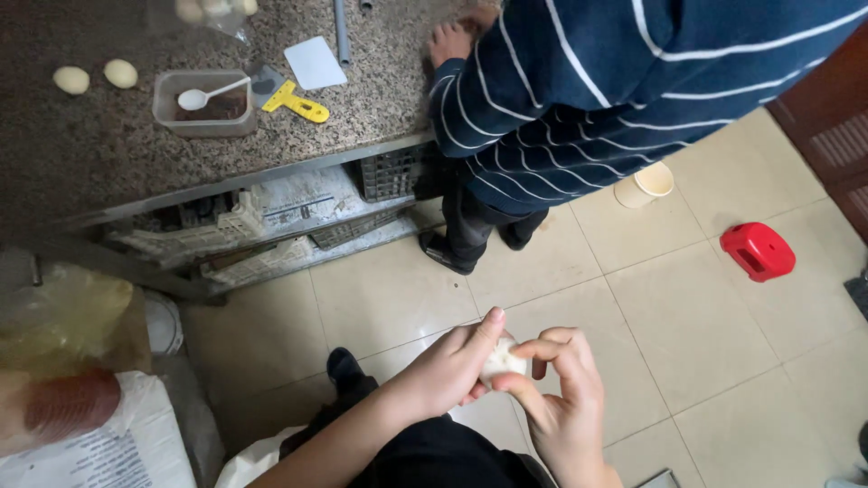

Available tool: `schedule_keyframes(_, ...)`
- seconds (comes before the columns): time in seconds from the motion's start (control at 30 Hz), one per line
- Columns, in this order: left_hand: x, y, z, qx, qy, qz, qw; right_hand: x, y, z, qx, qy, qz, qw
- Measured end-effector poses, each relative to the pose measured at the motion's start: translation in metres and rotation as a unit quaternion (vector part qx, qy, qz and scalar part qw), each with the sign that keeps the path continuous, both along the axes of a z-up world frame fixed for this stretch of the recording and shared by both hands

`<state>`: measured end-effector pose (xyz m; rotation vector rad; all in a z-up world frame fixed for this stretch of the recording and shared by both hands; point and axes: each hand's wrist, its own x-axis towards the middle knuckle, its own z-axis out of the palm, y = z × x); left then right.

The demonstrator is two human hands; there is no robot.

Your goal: Filling dough balls with chocolate paste and sealing them to form buns on a bakery counter.

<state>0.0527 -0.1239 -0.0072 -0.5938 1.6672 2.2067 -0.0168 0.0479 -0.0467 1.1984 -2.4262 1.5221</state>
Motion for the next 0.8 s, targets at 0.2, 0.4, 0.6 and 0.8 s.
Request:
schedule_keyframes(0.2,0.002,-0.008,0.012,-0.119,-0.065,-0.038,0.99,0.004,-0.012,0.008,0.044,0.076,0.019,0.996)
schedule_keyframes(0.4,0.004,-0.007,0.005,-0.042,-0.038,-0.012,0.998,0.002,-0.004,-0.008,0.067,-0.049,0.027,0.996)
schedule_keyframes(0.6,0.004,-0.002,-0.002,-0.031,0.02,0.041,0.998,0.006,-0.01,-0.007,0.041,0.062,0.031,0.997)
schedule_keyframes(0.8,0.005,0.005,-0.009,-0.005,0.028,0.098,0.995,0.011,-0.011,-0.01,0.056,0.047,0.012,0.997)
